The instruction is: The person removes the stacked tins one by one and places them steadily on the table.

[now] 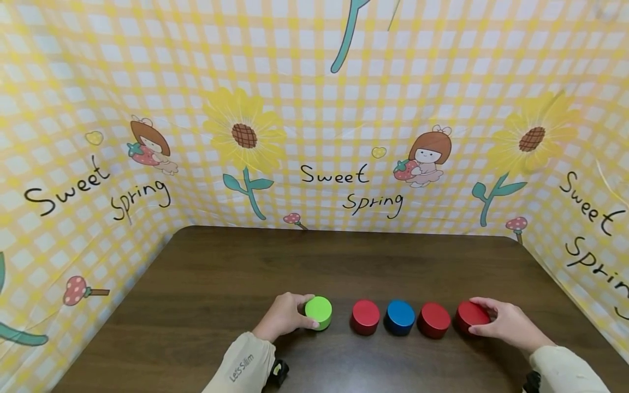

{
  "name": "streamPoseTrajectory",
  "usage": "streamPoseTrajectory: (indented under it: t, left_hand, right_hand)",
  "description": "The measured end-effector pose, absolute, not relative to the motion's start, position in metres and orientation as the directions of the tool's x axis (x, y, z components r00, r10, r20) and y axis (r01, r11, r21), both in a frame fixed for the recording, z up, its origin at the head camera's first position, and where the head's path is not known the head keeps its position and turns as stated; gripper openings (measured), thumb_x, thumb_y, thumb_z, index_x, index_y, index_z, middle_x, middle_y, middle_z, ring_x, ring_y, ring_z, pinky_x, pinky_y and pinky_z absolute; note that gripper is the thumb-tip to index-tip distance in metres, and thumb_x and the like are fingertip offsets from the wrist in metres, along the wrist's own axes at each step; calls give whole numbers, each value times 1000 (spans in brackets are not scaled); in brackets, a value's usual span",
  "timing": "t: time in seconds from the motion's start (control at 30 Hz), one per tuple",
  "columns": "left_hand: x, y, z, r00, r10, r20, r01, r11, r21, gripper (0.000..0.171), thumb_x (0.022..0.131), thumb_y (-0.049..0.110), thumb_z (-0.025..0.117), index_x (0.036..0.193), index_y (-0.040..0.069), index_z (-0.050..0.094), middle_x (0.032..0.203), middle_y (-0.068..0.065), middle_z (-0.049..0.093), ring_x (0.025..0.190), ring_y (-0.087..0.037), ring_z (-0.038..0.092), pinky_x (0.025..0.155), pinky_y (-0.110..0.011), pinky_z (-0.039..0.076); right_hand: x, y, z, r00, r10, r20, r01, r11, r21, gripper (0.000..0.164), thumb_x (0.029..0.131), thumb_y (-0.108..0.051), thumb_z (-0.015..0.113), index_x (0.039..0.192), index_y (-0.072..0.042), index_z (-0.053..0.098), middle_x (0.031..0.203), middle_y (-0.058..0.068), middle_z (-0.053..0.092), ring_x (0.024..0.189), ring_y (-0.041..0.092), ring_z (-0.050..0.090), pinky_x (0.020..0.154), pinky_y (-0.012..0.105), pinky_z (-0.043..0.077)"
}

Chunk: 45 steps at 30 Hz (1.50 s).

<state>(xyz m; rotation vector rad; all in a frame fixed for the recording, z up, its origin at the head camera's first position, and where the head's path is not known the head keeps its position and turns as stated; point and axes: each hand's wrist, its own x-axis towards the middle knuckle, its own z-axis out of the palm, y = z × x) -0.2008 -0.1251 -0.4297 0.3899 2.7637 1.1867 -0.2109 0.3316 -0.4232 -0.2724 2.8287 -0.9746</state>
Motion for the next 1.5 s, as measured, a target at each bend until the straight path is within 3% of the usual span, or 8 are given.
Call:
streamPoseTrajectory:
  t: [0.2,0.9,1.13,1.5]
  left_hand:
    - [-201,-125,-428,-960,281,9,203,673,711,63,70,15,86,124,-5,61,113,-18,67,89,-19,60,78,-35,49]
    - [-200,-123,-430,-953,301,14,221,667,712,62,71,13,85,124,-7,60,107,-17,68,74,-13,54,70,-30,47]
    - [-200,-122,-426,-943,330,36,256,654,712,61,70,10,85,123,-10,59,97,-15,70,65,-11,55,61,-26,47]
    - [-202,-110,-420,-928,365,72,311,654,690,58,69,8,85,119,-12,61,99,-18,69,69,-11,57,63,-24,48]
  right_hand:
    - [-212,330,-423,-972,-226,-62,-137,766,-628,68,76,-26,81,126,11,53,106,18,64,87,23,59,65,27,48]
    - [-211,332,-427,-971,-230,-69,-142,780,-609,67,76,-23,80,125,13,52,105,19,65,90,24,59,67,27,48]
    - [-211,333,-429,-968,-240,-71,-145,769,-623,67,76,-22,81,124,14,52,103,19,65,89,23,59,66,26,48]
    - [-213,332,-429,-967,-238,-93,-128,766,-630,67,76,-22,81,124,14,51,104,17,65,89,24,59,67,28,49]
